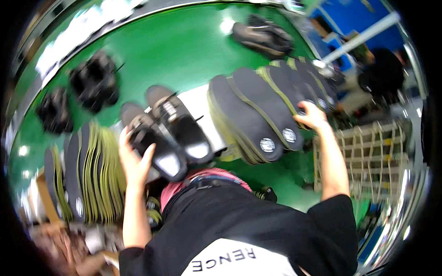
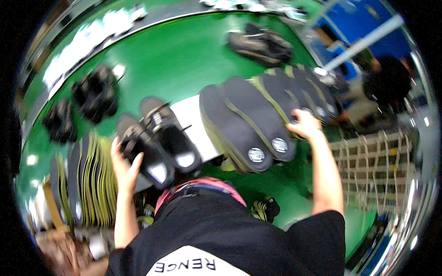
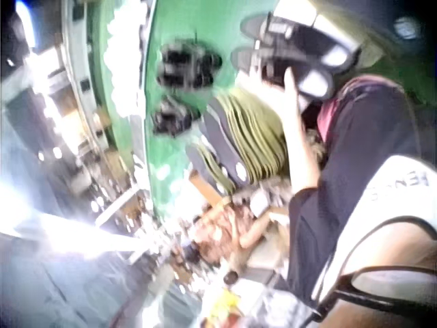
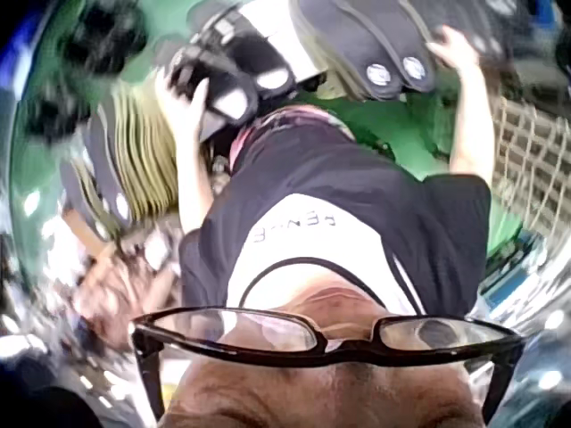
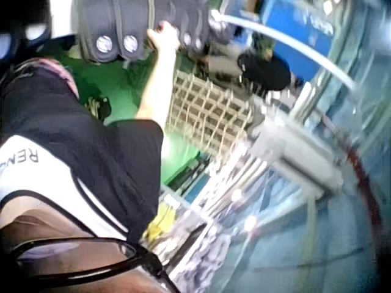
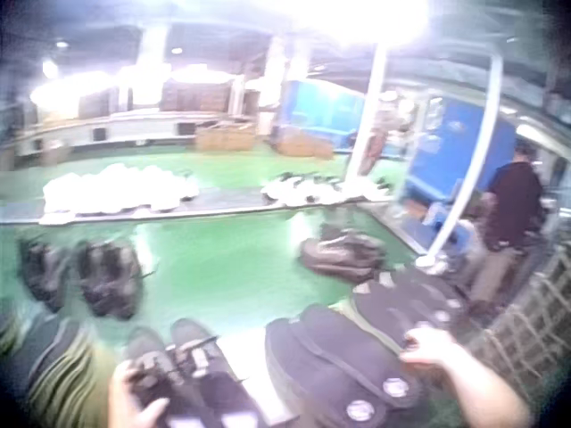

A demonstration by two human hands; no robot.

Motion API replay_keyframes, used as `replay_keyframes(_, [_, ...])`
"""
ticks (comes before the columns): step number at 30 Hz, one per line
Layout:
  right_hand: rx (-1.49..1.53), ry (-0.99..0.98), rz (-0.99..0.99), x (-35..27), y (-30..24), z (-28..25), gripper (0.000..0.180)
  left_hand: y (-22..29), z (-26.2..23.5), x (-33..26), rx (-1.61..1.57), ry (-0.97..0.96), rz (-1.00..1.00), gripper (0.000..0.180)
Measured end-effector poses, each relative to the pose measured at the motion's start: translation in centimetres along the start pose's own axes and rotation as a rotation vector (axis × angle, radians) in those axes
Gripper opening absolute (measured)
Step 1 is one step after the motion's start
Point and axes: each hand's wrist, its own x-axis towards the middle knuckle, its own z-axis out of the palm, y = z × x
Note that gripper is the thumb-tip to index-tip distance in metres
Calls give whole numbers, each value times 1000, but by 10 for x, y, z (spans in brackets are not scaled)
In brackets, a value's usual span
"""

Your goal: The person picks up insoles from a shelf, puts them on a conveyor belt, and then inserts insoles into several pairs of shoes by hand.

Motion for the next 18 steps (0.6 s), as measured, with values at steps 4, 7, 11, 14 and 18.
replay_keyframes(4, [-163, 41, 146, -9, 10, 5, 54, -6, 10, 5, 98, 45, -69, 44])
replay_keyframes(7, [-212, 208, 4, -13, -2, -15, 42, -18, 9, 10, -81, 113, -186, 35])
replay_keyframes(11, [175, 424, -439, -15, -59, -41, 28, -29, 9, 15, -235, 97, -265, 35])
replay_keyframes(14, [362, 382, -659, -29, -136, -58, 26, -35, 13, 16, -368, 104, -325, 33])
replay_keyframes(18, [395, 326, -965, -44, -241, -62, 30, -39, 16, 19, -376, 89, -347, 33])
